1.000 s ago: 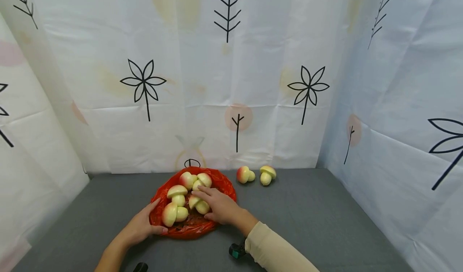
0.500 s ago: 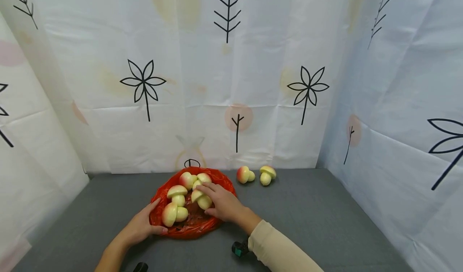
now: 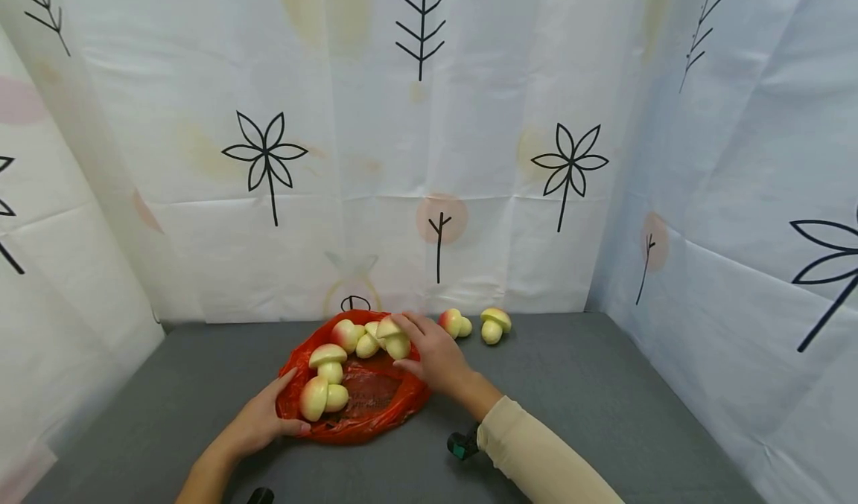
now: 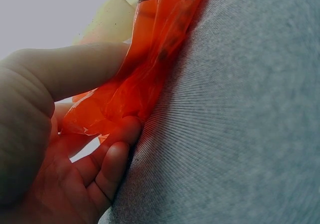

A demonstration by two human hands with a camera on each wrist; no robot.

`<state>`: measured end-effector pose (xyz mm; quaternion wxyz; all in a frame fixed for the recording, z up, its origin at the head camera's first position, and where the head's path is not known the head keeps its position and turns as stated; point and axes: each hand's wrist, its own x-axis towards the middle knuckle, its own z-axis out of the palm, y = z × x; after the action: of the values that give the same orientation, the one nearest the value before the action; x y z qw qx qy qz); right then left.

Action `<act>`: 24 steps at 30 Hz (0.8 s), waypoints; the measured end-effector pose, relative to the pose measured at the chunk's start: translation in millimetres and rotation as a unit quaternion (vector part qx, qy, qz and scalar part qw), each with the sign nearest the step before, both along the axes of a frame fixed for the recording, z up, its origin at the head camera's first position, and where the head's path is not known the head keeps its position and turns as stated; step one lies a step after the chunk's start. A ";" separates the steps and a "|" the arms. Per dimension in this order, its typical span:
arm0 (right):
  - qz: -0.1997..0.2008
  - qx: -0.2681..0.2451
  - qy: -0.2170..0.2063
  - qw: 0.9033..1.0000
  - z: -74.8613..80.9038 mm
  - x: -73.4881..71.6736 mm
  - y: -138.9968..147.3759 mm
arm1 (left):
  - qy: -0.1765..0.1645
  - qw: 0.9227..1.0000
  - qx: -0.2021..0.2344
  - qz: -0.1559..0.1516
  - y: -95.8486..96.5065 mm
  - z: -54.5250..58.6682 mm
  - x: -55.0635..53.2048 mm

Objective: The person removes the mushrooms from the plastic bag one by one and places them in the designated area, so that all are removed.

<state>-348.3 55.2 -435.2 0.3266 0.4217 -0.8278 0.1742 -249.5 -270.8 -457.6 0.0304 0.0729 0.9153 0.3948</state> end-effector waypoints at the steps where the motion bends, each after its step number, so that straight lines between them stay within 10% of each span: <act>1: -0.001 -0.009 0.010 1.000 1.3 -1.6 2.4 | 0.000 1.000 -0.001 0.000 -0.2 0.1 -0.2; 24: -0.092 -0.168 0.066 0.979 18.0 -27.4 84.9 | 0.000 1.000 -0.009 0.006 -0.2 -0.7 -0.7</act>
<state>-375.7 140.1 -417.2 0.4616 0.2931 -0.7985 0.2517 -250.2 -271.0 -458.3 0.0285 0.0677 0.9193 0.3866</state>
